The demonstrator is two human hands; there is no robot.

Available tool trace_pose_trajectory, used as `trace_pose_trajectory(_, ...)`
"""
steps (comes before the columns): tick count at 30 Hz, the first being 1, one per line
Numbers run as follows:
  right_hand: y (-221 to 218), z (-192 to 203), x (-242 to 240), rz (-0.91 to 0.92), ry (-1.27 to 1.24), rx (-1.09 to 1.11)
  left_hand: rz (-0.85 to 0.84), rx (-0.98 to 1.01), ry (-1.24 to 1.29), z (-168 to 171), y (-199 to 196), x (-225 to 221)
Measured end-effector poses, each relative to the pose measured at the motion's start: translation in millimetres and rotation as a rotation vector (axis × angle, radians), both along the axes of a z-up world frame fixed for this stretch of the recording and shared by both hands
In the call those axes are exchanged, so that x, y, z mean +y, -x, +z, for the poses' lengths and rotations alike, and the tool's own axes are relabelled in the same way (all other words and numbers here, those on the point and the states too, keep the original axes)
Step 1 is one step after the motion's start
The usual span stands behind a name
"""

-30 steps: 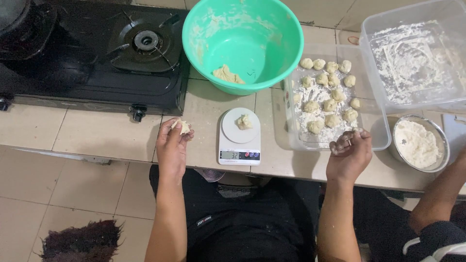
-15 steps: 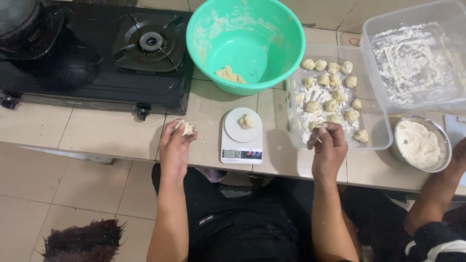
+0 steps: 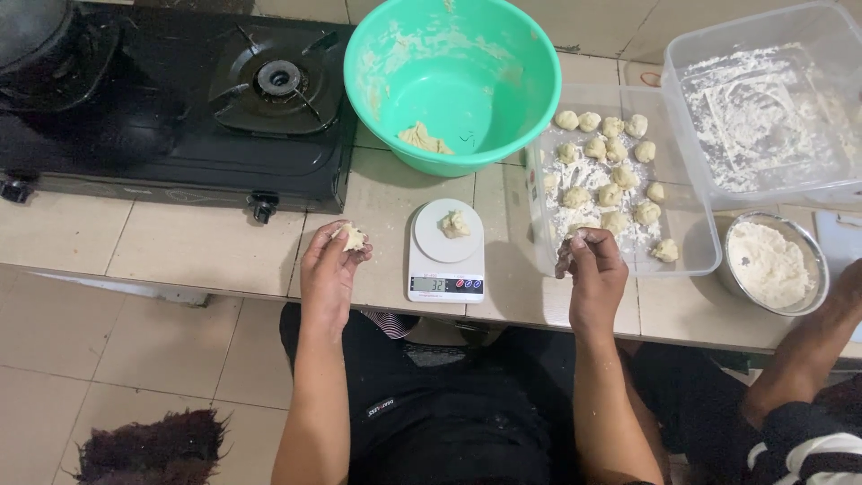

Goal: Weighing small portions of dough on a digital scale and rolling them into uniform balls.

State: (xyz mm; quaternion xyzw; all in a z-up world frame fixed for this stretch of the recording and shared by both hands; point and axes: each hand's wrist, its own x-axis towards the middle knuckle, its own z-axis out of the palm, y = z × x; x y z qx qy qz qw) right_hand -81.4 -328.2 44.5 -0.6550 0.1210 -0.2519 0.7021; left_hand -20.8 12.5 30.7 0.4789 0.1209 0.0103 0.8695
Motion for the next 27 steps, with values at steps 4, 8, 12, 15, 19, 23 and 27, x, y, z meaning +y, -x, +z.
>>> trace_pose_trajectory(4, -1, 37, 22, 0.059, 0.162, 0.077, -0.022, -0.002, 0.011, -1, 1, -4)
trace_pose_trajectory(8, -14, 68, 62, 0.323, 0.644, 0.271, -0.093, 0.021, 0.016, 5, 2, -10)
trace_pose_trajectory(12, -46, 56, 108, 0.427, 1.224, 0.298, -0.187, 0.068, -0.113, 15, 3, -26)
trace_pose_trajectory(15, -70, -4, 115, 0.334, 1.462, 0.139, -0.201, 0.06, -0.135, 15, 8, -37)
trace_pose_trajectory(19, -80, -39, 107, 0.226, 1.558, 0.037, -0.215, 0.06, -0.145, 5, 6, -31)
trace_pose_trajectory(23, -95, -42, 90, 0.232, 0.864, 0.246, -0.158, 0.081, -0.125, -2, 3, -26)
trace_pose_trajectory(27, -79, 27, 79, 0.218, -0.031, 0.338, -0.119, 0.097, -0.072, -3, 0, -26)
